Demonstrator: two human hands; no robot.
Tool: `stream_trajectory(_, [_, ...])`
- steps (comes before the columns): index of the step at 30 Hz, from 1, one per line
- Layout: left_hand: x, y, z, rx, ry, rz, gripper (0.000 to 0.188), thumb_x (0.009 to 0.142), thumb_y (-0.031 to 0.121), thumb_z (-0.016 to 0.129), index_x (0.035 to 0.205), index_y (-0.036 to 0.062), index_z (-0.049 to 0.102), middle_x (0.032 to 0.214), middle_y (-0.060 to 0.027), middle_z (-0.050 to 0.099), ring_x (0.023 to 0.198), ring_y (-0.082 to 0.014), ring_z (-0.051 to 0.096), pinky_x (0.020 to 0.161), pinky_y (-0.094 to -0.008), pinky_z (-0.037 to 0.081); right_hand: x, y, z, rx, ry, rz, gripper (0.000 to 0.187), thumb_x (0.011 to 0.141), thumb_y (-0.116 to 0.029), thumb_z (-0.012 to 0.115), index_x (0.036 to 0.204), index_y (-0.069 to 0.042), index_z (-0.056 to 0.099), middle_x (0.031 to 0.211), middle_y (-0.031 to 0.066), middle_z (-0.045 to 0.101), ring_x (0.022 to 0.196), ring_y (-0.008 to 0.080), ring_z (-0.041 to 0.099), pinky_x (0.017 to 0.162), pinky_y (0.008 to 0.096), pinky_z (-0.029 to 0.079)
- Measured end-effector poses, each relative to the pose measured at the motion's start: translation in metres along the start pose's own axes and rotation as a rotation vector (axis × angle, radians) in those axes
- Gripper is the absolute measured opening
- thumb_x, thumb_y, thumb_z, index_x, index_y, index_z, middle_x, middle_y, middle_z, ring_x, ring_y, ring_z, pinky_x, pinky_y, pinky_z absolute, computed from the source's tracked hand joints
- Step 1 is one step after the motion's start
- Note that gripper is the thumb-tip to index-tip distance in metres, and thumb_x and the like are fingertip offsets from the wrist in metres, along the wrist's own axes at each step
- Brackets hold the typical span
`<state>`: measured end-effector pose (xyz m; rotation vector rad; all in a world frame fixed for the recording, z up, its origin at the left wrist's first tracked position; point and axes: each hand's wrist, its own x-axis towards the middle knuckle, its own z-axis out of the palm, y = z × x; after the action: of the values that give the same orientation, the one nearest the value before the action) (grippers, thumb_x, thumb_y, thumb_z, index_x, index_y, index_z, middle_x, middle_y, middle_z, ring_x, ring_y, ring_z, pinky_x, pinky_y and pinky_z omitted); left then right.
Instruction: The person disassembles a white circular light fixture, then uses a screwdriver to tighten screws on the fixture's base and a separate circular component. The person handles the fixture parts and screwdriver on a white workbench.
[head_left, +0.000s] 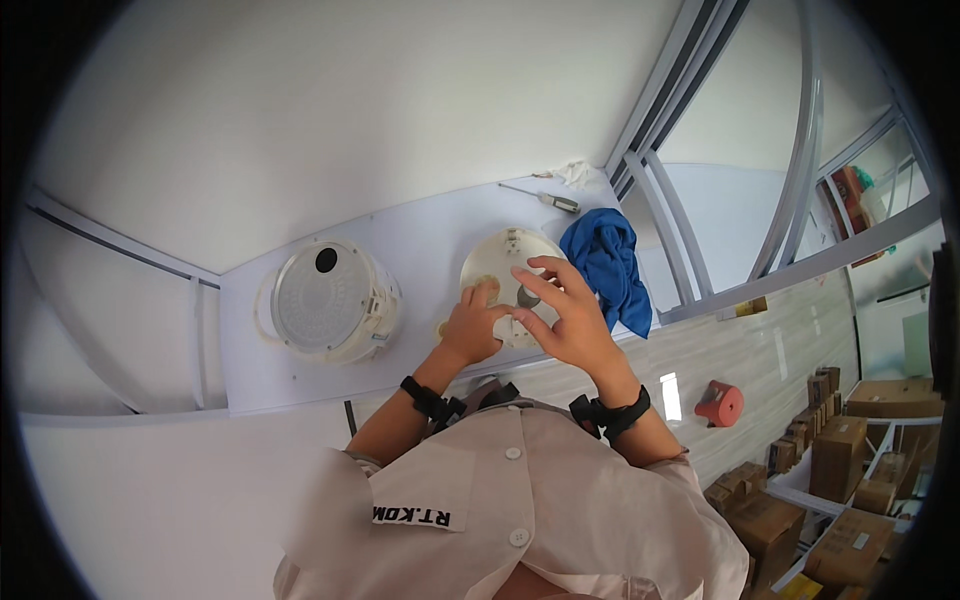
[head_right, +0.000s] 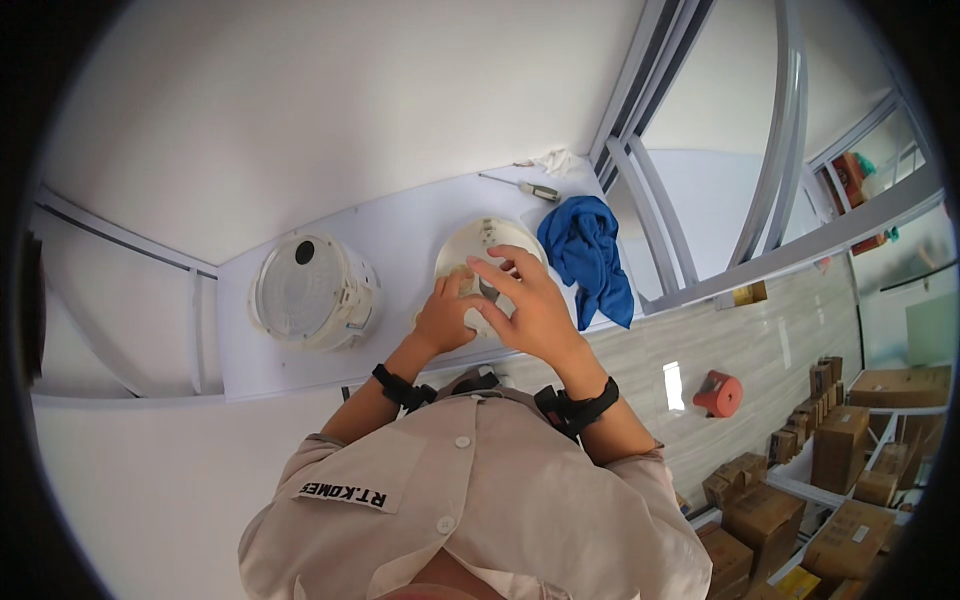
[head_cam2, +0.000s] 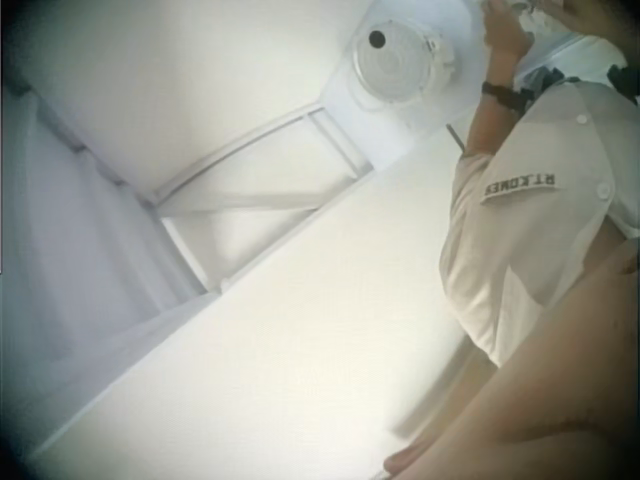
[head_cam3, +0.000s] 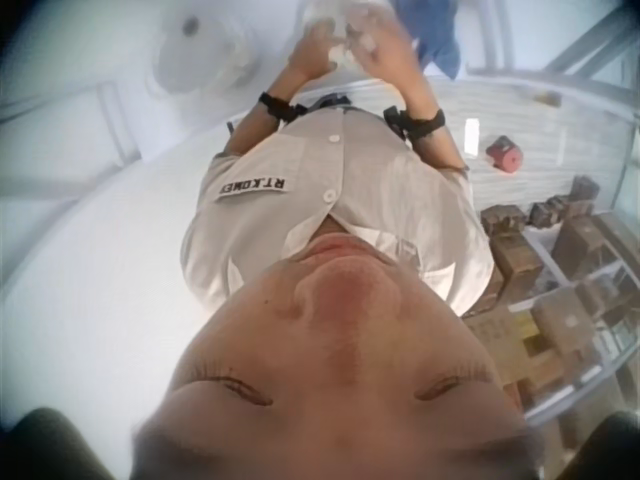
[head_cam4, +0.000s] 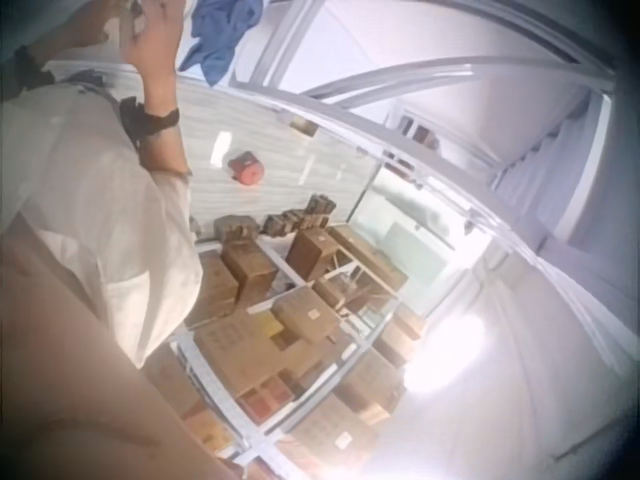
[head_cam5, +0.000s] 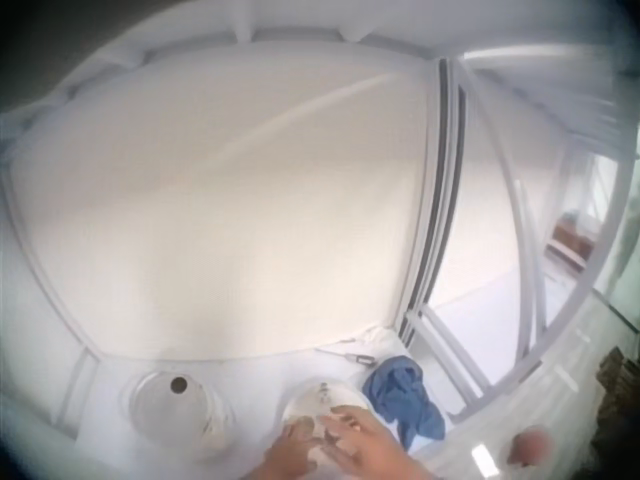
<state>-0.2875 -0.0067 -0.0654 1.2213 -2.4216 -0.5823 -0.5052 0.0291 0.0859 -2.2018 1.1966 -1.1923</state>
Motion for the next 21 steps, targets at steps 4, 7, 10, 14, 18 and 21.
stream_trajectory(4, [0.000, 0.003, -0.001, -0.037, -0.011, -0.001, 0.057, 0.066, 0.021, 0.084, 0.123, 0.0229, 0.079, 0.154, -0.0174, 0.046, 0.142, -0.0452, 0.041, 0.115, -0.0522, 0.046, -0.005, 0.011, 0.003, 0.019, -0.055, 0.058, 0.064, 0.088, -0.003, 0.081, 0.149, -0.008, 0.063, 0.133, 0.0203, 0.067, 0.112, 0.0396, 0.068, 0.092, 0.0427, 0.057])
stream_trajectory(7, [0.001, 0.003, 0.006, -0.088, 0.028, -0.022, 0.052, 0.069, 0.027, 0.083, 0.121, 0.0234, 0.081, 0.155, -0.0182, 0.045, 0.145, -0.0449, 0.038, 0.120, -0.0555, 0.039, -0.004, 0.011, 0.005, 0.007, 0.074, -0.011, 0.065, 0.089, 0.000, 0.078, 0.151, -0.008, 0.061, 0.131, 0.0200, 0.067, 0.112, 0.0406, 0.067, 0.094, 0.0442, 0.057])
stream_trajectory(10, [0.002, 0.003, 0.012, -0.059, 0.045, -0.058, 0.044, 0.074, 0.029, 0.084, 0.117, 0.0231, 0.083, 0.157, -0.0171, 0.045, 0.147, -0.0436, 0.035, 0.122, -0.0645, 0.028, -0.006, 0.013, 0.003, -0.006, 0.075, -0.018, 0.064, 0.089, 0.001, 0.078, 0.151, -0.007, 0.061, 0.131, 0.0209, 0.067, 0.113, 0.0420, 0.066, 0.097, 0.0453, 0.056])
stream_trajectory(14, [0.009, 0.010, 0.015, 0.040, 0.092, -0.101, 0.026, 0.081, 0.033, 0.084, 0.103, 0.0193, 0.086, 0.154, -0.0123, 0.050, 0.147, -0.0386, 0.034, 0.119, -0.0677, 0.019, -0.009, 0.015, 0.000, -0.011, 0.093, 0.003, 0.061, 0.090, 0.001, 0.078, 0.148, -0.006, 0.062, 0.131, 0.0209, 0.067, 0.116, 0.0422, 0.065, 0.098, 0.0457, 0.055])
stream_trajectory(18, [0.017, 0.016, 0.008, 0.095, 0.086, -0.066, 0.018, 0.083, 0.034, 0.085, 0.094, 0.0193, 0.087, 0.149, -0.0067, 0.055, 0.146, -0.0367, 0.036, 0.115, -0.0726, 0.020, -0.012, 0.018, -0.002, -0.006, 0.109, 0.032, 0.058, 0.090, 0.001, 0.078, 0.145, -0.006, 0.063, 0.131, 0.0204, 0.067, 0.117, 0.0421, 0.065, 0.099, 0.0457, 0.055])
stream_trajectory(21, [0.019, 0.019, 0.004, 0.116, 0.075, -0.041, 0.016, 0.085, 0.032, 0.084, 0.095, 0.0201, 0.088, 0.146, -0.0034, 0.057, 0.145, -0.0353, 0.037, 0.114, -0.0748, 0.021, -0.013, 0.018, -0.003, 0.007, 0.125, 0.036, 0.057, 0.089, 0.001, 0.078, 0.144, -0.006, 0.064, 0.130, 0.0200, 0.067, 0.117, 0.0421, 0.065, 0.099, 0.0457, 0.055])
